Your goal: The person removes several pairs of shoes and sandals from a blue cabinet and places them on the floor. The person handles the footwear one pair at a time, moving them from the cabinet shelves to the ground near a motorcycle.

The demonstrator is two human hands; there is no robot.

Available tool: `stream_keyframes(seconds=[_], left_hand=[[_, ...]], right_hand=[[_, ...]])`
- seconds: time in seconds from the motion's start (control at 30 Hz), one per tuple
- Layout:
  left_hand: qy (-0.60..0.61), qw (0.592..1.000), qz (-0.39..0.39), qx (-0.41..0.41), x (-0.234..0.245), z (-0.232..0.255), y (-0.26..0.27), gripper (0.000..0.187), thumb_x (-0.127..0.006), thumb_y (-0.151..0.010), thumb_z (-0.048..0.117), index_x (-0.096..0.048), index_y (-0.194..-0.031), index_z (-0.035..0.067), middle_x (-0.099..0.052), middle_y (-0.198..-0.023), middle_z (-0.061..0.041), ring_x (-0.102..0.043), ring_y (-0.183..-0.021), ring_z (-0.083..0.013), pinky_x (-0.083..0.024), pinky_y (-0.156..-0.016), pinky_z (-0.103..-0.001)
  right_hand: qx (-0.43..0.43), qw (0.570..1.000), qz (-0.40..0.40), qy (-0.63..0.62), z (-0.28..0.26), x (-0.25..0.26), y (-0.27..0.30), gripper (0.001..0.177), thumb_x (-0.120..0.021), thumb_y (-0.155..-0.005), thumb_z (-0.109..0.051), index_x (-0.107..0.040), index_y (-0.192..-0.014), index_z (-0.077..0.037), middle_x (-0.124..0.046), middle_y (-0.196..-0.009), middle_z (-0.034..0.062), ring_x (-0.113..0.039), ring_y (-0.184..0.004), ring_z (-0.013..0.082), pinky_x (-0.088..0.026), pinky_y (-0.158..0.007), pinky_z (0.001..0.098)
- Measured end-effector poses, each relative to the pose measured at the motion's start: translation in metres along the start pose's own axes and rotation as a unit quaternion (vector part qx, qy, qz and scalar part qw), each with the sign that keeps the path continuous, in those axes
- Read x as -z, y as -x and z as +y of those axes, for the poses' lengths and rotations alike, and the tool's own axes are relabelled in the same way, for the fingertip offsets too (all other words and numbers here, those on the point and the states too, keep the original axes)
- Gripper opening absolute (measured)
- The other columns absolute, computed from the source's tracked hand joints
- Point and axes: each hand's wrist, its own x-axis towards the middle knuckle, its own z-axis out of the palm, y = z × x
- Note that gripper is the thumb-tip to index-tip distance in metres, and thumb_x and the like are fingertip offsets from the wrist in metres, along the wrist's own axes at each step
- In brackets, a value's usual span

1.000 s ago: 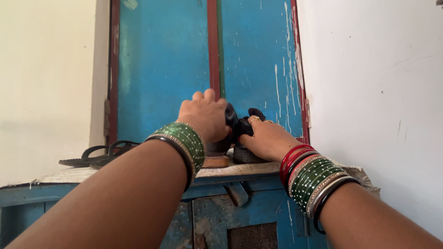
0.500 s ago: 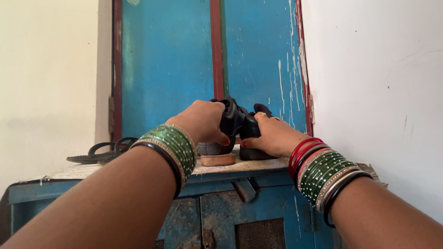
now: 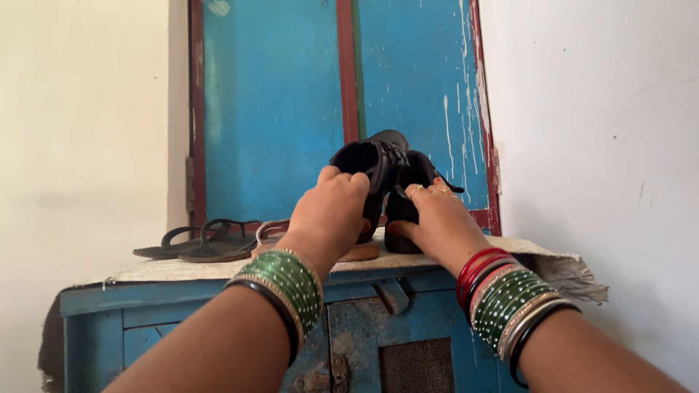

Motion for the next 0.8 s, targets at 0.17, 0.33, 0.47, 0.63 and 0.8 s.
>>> stream_keyframes(seconds=[0.17, 0.33, 0.47, 0.63, 0.8], left_hand=[[-0.079, 0.992, 0.074, -0.067, -0.009, 0.001, 0.012, 0.028, -0.075, -0.077, 0.004, -0.059, -0.101, 0.005, -0.068, -0.106, -0.012, -0.057, -0.119, -0.0316, -0.051, -0.098, -0.039], [-0.104, 0.983, 0.123, -0.092, -0.002, 0.008, 0.029, 0.021, -0.072, -0.078, 0.004, -0.059, -0.094, 0.008, -0.069, -0.1, -0.011, -0.058, -0.115, -0.0311, -0.047, -0.099, -0.041], [-0.128, 0.981, 0.104, -0.105, 0.022, 0.007, 0.038, 0.018, -0.07, -0.08, 0.005, -0.059, -0.095, 0.008, -0.07, -0.098, -0.009, -0.059, -0.109, -0.0284, -0.048, -0.098, -0.041], [-0.138, 0.977, 0.105, -0.126, 0.064, -0.001, 0.047, 0.017, -0.069, -0.079, 0.003, -0.059, -0.093, 0.008, -0.07, -0.097, -0.009, -0.06, -0.106, -0.0281, -0.049, -0.097, -0.039], [-0.122, 0.984, 0.079, -0.099, 0.11, -0.003, 0.051, 0.016, -0.069, -0.08, 0.005, -0.06, -0.093, 0.007, -0.071, -0.095, -0.01, -0.061, -0.108, -0.0302, -0.052, -0.093, -0.041]], right_hand=[[0.007, 1.0, 0.026, 0.008, -0.005, 0.004, 0.014, 0.048, -0.076, -0.086, -0.028, -0.062, -0.125, -0.004, -0.062, -0.129, 0.02, -0.04, -0.142, 0.0402, -0.04, -0.111, 0.0469], [0.017, 0.998, 0.056, 0.033, -0.014, 0.008, 0.022, 0.041, -0.075, -0.084, -0.018, -0.065, -0.122, -0.005, -0.063, -0.127, 0.0167, -0.036, -0.144, 0.0404, -0.04, -0.11, 0.0471], [-0.001, 0.998, 0.056, 0.009, -0.019, 0.022, 0.026, 0.033, -0.075, -0.086, -0.018, -0.068, -0.115, -0.003, -0.063, -0.129, 0.0177, -0.041, -0.142, 0.0403, -0.045, -0.107, 0.0459], [-0.032, 0.997, 0.065, -0.042, -0.035, 0.049, 0.036, 0.036, -0.077, -0.084, -0.022, -0.069, -0.111, 0.0, -0.063, -0.128, 0.0186, -0.056, -0.125, 0.0377, -0.048, -0.102, 0.0447], [-0.012, 0.998, 0.057, -0.039, -0.054, 0.075, 0.039, 0.039, -0.077, -0.085, -0.022, -0.069, -0.114, 0.001, -0.065, -0.126, 0.0184, -0.062, -0.118, 0.0368, -0.05, -0.101, 0.0435]])
